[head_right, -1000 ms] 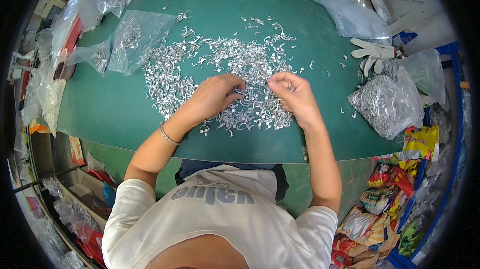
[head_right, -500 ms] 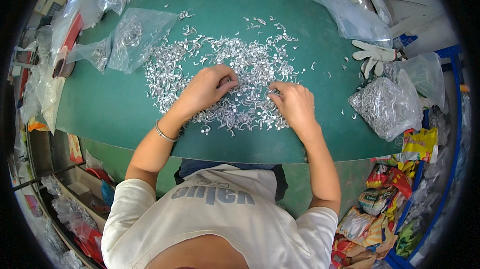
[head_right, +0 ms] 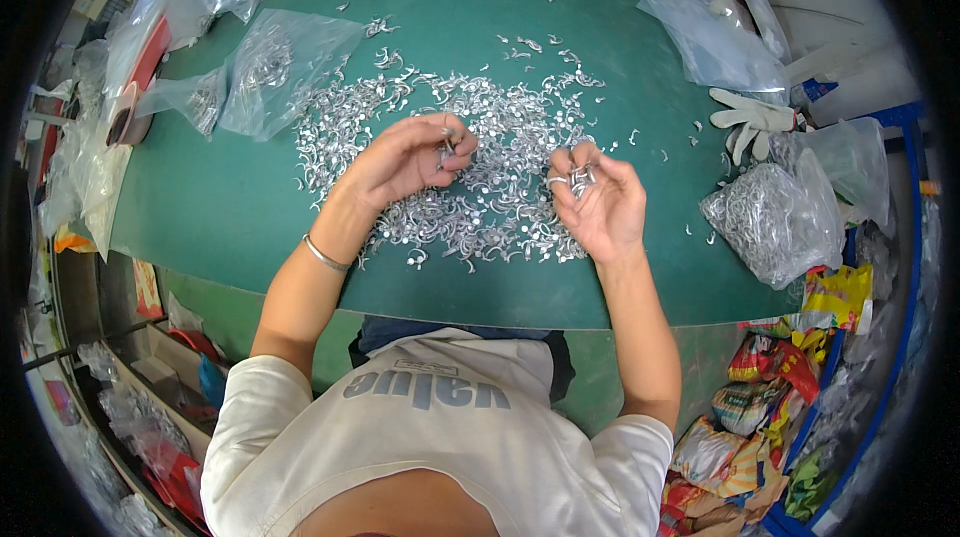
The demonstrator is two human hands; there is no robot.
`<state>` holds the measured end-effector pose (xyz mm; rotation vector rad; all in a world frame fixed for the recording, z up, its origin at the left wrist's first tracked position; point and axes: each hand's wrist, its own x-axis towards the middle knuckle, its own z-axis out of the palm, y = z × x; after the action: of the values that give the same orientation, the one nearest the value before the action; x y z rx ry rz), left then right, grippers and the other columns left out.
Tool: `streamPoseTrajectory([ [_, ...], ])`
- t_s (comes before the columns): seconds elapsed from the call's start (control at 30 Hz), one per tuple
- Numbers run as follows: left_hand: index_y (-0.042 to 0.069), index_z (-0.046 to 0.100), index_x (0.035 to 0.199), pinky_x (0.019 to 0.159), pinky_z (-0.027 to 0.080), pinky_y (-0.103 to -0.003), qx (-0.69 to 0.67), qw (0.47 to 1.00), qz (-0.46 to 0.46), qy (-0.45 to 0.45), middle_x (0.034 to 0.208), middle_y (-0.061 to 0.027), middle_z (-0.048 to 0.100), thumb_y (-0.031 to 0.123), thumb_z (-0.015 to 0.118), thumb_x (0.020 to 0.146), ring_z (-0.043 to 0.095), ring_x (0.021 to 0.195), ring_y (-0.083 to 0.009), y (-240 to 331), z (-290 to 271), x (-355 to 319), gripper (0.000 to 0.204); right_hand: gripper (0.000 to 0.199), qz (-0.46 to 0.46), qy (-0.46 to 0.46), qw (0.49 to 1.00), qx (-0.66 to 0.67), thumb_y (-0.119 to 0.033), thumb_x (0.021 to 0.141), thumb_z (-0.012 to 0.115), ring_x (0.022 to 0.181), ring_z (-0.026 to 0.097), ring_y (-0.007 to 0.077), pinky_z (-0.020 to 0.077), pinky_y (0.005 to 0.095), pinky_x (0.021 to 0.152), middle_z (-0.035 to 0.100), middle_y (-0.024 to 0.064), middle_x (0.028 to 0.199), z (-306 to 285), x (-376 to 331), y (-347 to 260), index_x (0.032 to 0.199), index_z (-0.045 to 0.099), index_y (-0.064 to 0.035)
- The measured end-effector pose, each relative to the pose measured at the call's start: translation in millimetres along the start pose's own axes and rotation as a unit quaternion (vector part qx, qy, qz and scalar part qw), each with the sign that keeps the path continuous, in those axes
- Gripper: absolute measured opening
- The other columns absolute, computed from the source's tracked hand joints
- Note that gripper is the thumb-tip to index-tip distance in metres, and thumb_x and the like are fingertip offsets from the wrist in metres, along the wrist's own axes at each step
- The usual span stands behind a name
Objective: The person sorts small metal clips on a green workbench by picking up individual pieces from a large pile and grouping them together.
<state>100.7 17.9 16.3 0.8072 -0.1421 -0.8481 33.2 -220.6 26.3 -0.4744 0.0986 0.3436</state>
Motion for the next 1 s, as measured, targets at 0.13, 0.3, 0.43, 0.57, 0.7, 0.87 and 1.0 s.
streamPoseTrajectory([
  [0.13,0.002,0.054,0.083,0.05,0.036,-0.022,-0.014,0.997,0.059,0.052,0.078,-0.0043,0.051,0.024,0.044,0.085,0.043,0.064,-0.0091,0.7,6.3,1.8,0.024,0.018,0.035,-0.015,0.999,-0.016,-0.021,0.091,0.047,0.056,0.04,0.0072,0.0295,0.0187,0.038,0.039,-0.0005,0.064,-11.1,9.8,-1.1,0.086,0.051,-0.0047],
  [0.3,0.002,0.061,0.081,0.049,0.039,-0.029,0.466,0.85,0.063,0.236,0.071,-0.005,0.054,0.016,0.062,0.077,0.048,0.055,-0.0157,-4.5,11.8,-2.3,0.014,0.014,0.049,0.105,0.85,-0.514,-0.009,0.082,0.062,0.044,0.034,0.0065,0.0279,0.0206,0.041,0.05,-0.0012,0.054,21.9,20.5,5.5,0.093,0.065,-0.0016],
  [0.43,0.003,0.062,0.082,0.059,0.045,-0.038,0.666,0.7,0.117,0.229,0.072,-0.0132,0.059,0.015,0.071,0.07,0.057,0.065,-0.0316,-18.0,11.5,-0.9,0.019,0.016,-0.165,-0.013,0.521,-0.837,-0.008,0.074,0.066,0.056,0.058,0.0206,0.0461,0.0309,0.055,0.064,0.0102,0.074,15.5,30.5,32.4,0.09,0.066,-0.0053],
  [0.57,0.002,0.062,0.08,0.06,0.046,-0.036,0.691,0.673,0.138,0.224,0.07,-0.0109,0.058,0.014,0.068,0.073,0.057,0.062,-0.0276,-24.0,2.4,0.0,0.015,0.01,-0.208,-0.043,0.496,-0.842,-0.013,0.075,0.065,0.058,0.059,0.0232,0.0464,0.0328,0.054,0.064,0.0072,0.071,9.3,35.9,33.9,0.083,0.068,-0.0073],
  [0.7,0.004,0.057,0.08,0.048,0.038,-0.022,0.334,0.925,0.002,0.18,0.073,-0.0024,0.053,0.009,0.054,0.082,0.047,0.059,-0.0095,3.1,13.2,-1.7,0.007,0.011,-0.109,-0.02,0.769,-0.629,-0.01,0.082,0.058,0.054,0.044,0.0072,0.0372,0.0224,0.046,0.047,-0.0017,0.058,14.2,32.5,17.4,0.081,0.061,0.0006],
  [0.87,0.005,0.048,0.085,0.045,0.03,-0.018,-0.072,0.997,0.037,0.015,0.077,-0.0032,0.044,0.014,0.045,0.087,0.038,0.061,-0.0069,6.7,-2.3,-1.3,0.01,0.014,0.068,-0.087,0.991,-0.077,-0.012,0.085,0.047,0.05,0.033,0.0074,0.0263,0.0177,0.041,0.037,0.0007,0.068,3.1,29.2,0.1,0.076,0.046,-0.0012],
  [1.0,0.004,0.05,0.085,0.045,0.03,-0.017,-0.017,0.999,0.028,0.044,0.075,-0.0018,0.045,0.016,0.046,0.089,0.038,0.06,-0.0062,4.6,-3.0,0.1,0.013,0.017,0.075,-0.053,0.994,0.057,-0.016,0.087,0.045,0.051,0.034,0.0082,0.0274,0.019,0.039,0.038,0.003,0.074,6.4,31.4,4.2,0.075,0.042,-0.0035],
])
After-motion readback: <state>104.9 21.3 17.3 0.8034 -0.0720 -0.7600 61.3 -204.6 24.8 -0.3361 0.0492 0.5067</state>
